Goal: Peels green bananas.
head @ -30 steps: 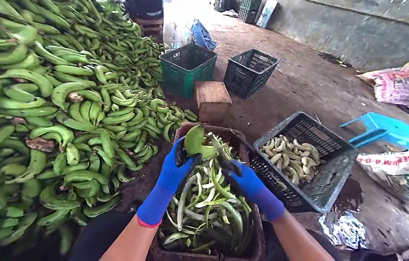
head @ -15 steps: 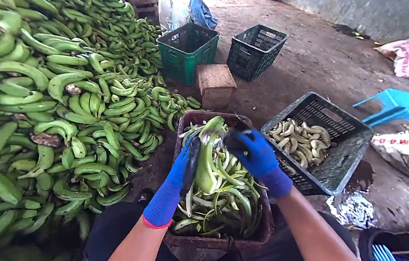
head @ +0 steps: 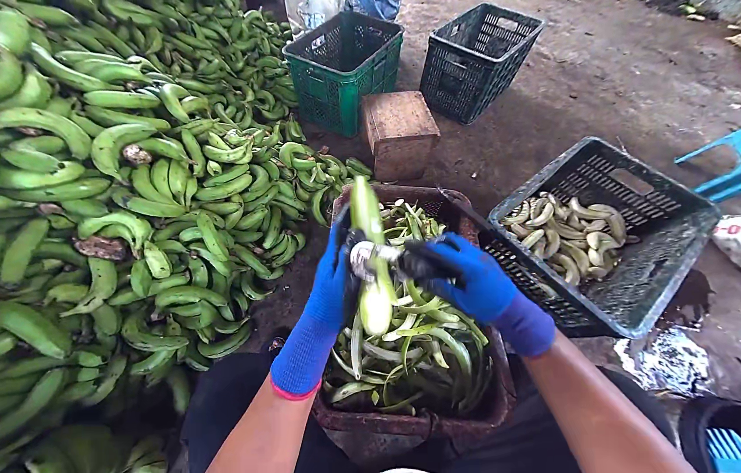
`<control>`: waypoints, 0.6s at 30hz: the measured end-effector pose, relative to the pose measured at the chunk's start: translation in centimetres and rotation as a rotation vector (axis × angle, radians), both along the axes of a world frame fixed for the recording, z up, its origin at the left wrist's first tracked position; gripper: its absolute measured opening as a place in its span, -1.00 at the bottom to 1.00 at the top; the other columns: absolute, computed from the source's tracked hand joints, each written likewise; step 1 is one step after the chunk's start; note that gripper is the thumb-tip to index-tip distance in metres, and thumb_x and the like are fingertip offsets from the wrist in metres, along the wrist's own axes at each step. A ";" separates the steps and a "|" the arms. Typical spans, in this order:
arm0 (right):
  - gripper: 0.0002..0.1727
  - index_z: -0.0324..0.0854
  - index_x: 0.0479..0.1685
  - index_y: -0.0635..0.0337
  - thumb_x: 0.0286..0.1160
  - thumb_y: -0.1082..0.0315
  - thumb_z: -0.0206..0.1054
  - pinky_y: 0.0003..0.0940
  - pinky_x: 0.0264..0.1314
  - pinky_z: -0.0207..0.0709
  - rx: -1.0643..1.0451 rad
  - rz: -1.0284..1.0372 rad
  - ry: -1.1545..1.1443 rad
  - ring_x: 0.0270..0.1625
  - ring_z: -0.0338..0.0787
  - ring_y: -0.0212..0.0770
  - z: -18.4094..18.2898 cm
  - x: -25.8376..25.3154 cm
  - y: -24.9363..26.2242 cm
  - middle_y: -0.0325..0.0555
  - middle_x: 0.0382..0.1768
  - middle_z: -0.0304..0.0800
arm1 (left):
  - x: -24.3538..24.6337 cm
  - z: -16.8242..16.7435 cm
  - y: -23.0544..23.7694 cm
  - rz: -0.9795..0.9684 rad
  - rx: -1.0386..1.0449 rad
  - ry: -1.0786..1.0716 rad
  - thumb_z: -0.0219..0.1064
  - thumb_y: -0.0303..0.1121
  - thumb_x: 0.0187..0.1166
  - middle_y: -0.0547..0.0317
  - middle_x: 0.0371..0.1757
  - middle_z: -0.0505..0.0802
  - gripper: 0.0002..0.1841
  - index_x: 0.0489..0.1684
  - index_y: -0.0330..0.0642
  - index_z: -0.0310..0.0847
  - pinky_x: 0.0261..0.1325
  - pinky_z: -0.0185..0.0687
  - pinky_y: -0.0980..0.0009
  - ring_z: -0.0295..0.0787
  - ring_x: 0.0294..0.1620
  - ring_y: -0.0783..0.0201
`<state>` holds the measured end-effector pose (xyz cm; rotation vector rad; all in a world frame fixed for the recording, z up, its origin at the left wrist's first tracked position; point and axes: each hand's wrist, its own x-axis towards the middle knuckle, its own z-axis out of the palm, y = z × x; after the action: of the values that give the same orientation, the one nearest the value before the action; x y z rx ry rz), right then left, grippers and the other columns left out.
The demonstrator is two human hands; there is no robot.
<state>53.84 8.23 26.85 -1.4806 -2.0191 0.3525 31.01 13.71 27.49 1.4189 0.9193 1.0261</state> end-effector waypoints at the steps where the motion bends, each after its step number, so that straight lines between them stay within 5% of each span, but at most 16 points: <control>1: -0.42 0.69 0.45 0.07 0.34 0.24 0.48 0.29 0.14 0.63 0.062 -0.080 -0.029 0.15 0.77 0.28 0.5 0.9 0.9 0.27 0.16 0.76 | 0.0 0.2 -0.4 -0.097 -0.036 0.031 -0.13 -0.24 0.81 0.15 0.33 0.69 -0.44 0.81 -0.09 0.06 0.25 0.61 0.49 0.66 0.14 0.54; 4: -0.41 0.53 0.61 0.11 0.52 0.36 0.37 0.39 0.35 0.49 0.080 -0.324 -0.040 0.36 0.65 0.41 2.3 3.6 2.4 0.43 0.35 0.62 | -0.1 0.7 -0.9 -0.322 -0.090 0.147 -0.10 -0.17 0.79 0.17 0.38 0.71 -0.43 0.82 0.04 0.13 0.24 0.63 0.43 0.71 0.14 0.50; 6: -0.40 0.47 0.68 0.04 0.58 0.33 0.32 0.33 0.32 0.52 0.065 -0.345 -0.035 0.32 0.67 0.32 2.5 4.2 2.2 0.36 0.34 0.62 | 0.1 0.3 -0.6 -0.312 -0.128 0.111 -0.09 -0.18 0.77 0.19 0.31 0.74 -0.45 0.79 0.05 0.17 0.17 0.67 0.44 0.73 0.08 0.48; 9: -0.35 0.60 0.56 0.03 0.35 0.19 0.41 0.21 0.17 0.63 0.055 -0.125 -0.005 0.19 0.74 0.17 1.1 2.1 0.3 0.21 0.20 0.71 | 0.2 -0.5 0.7 -0.041 -0.128 0.009 -0.14 -0.19 0.84 0.14 0.26 0.72 -0.49 0.77 0.01 0.16 0.12 0.64 0.43 0.68 0.05 0.47; 13: -0.43 0.75 0.40 -0.06 0.39 -0.03 0.35 0.12 0.13 0.66 0.081 0.120 -0.036 0.16 0.79 0.11 -0.9 -0.6 -0.8 0.13 0.16 0.80 | 0.4 -0.1 1.0 0.269 0.021 -0.136 -0.04 -0.14 0.84 0.14 0.48 0.60 -0.39 0.86 0.00 -0.09 0.29 0.62 0.46 0.67 0.22 0.53; 16: -0.42 0.72 0.44 0.01 0.37 0.05 0.43 0.22 0.22 0.62 0.125 0.050 -0.014 0.21 0.76 0.21 0.3 1.0 1.5 0.21 0.19 0.76 | -0.3 0.6 -0.4 -0.005 -0.071 -0.134 -0.06 -0.20 0.83 0.34 0.26 0.68 -0.46 0.80 0.03 0.02 0.15 0.63 0.57 0.66 0.07 0.64; 18: -0.41 0.65 0.52 -0.01 0.41 0.13 0.39 0.22 0.34 0.55 0.115 -0.068 0.015 0.31 0.69 0.21 1.0 3.2 3.1 0.24 0.25 0.71 | -0.7 1.2 -0.8 -0.335 -0.150 0.038 -0.05 -0.19 0.80 0.23 0.20 0.75 -0.45 0.79 -0.01 0.12 0.13 0.69 0.49 0.72 0.03 0.54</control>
<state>57.01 11.32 27.89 -1.4666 -1.9387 0.2151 30.29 12.92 28.69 1.4107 0.7374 0.6684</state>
